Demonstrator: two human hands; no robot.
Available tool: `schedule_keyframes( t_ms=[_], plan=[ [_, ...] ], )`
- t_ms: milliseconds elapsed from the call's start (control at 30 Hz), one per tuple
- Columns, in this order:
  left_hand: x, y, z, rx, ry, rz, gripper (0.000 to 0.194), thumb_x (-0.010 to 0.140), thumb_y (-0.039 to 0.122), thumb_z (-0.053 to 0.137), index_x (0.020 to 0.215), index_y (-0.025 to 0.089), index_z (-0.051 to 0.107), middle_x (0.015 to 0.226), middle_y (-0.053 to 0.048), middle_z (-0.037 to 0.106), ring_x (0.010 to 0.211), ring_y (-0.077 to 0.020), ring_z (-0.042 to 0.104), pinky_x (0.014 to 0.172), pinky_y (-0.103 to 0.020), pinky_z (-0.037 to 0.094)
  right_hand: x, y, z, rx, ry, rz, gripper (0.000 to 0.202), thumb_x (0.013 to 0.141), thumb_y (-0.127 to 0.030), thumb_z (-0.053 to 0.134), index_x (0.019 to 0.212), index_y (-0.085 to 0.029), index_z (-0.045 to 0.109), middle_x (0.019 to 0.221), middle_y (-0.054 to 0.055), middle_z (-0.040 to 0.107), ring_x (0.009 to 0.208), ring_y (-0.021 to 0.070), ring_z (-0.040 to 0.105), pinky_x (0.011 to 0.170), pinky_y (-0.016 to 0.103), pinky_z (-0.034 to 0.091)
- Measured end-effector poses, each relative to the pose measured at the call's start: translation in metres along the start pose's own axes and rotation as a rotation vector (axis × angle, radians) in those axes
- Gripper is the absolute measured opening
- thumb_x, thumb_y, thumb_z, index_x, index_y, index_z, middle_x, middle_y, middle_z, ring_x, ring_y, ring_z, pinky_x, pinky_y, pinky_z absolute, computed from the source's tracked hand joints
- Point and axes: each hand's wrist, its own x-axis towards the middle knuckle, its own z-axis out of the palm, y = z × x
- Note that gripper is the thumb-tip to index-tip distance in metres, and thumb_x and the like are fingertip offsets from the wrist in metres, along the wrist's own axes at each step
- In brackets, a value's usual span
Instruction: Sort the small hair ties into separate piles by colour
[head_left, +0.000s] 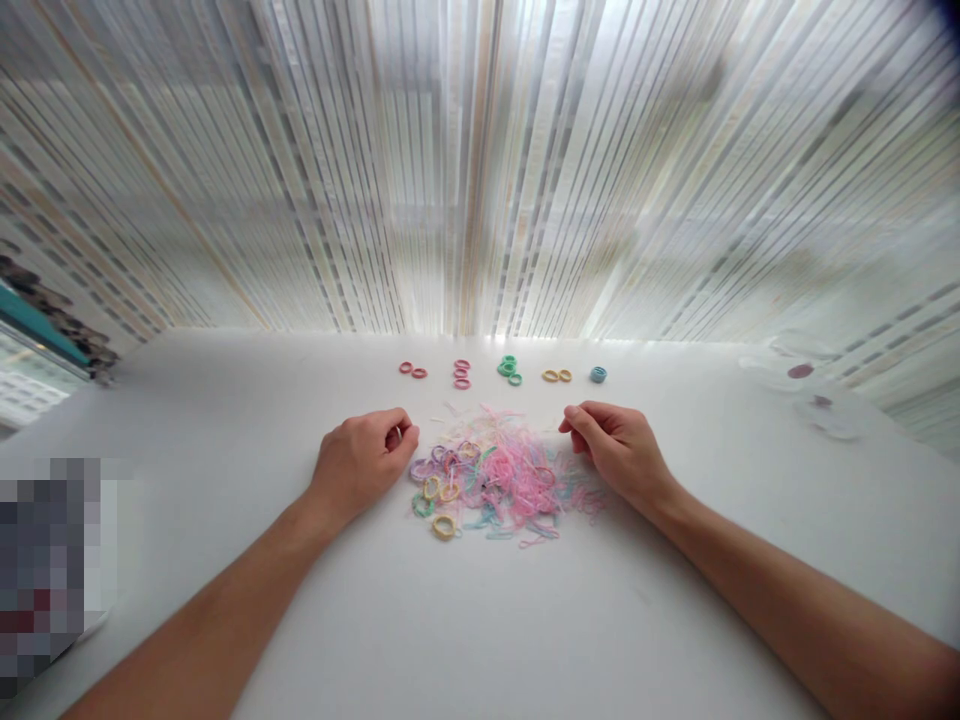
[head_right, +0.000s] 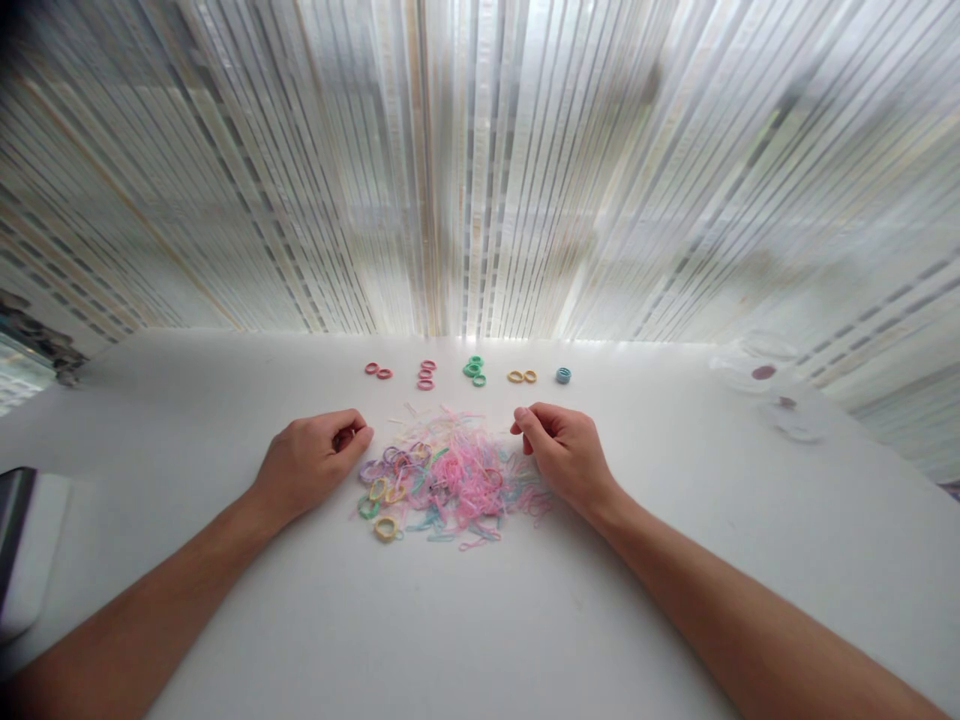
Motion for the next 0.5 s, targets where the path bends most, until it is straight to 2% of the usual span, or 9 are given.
schedule_keyframes(
  t_ms=[500],
  plan=[
    [-0.0007, -0.0005, -0.0003, -0.017, -0.008, -0.016, 0.030, 0.090, 0.046, 0.047, 0.075, 0.024, 0.061, 0.068, 0.001, 0.064, 0.064, -0.0167, 0.054, 0.061, -0.029, 0.029, 0.0000, -0.0033, 0.0006, 0.019, -0.004, 0.014, 0.044, 0.093, -0.051, 0.057, 0.070, -0.016, 0.069, 0.053, -0.001, 0.054, 0.048, 0.0115, 0.042, 0.048, 0.026, 0.033]
  ],
)
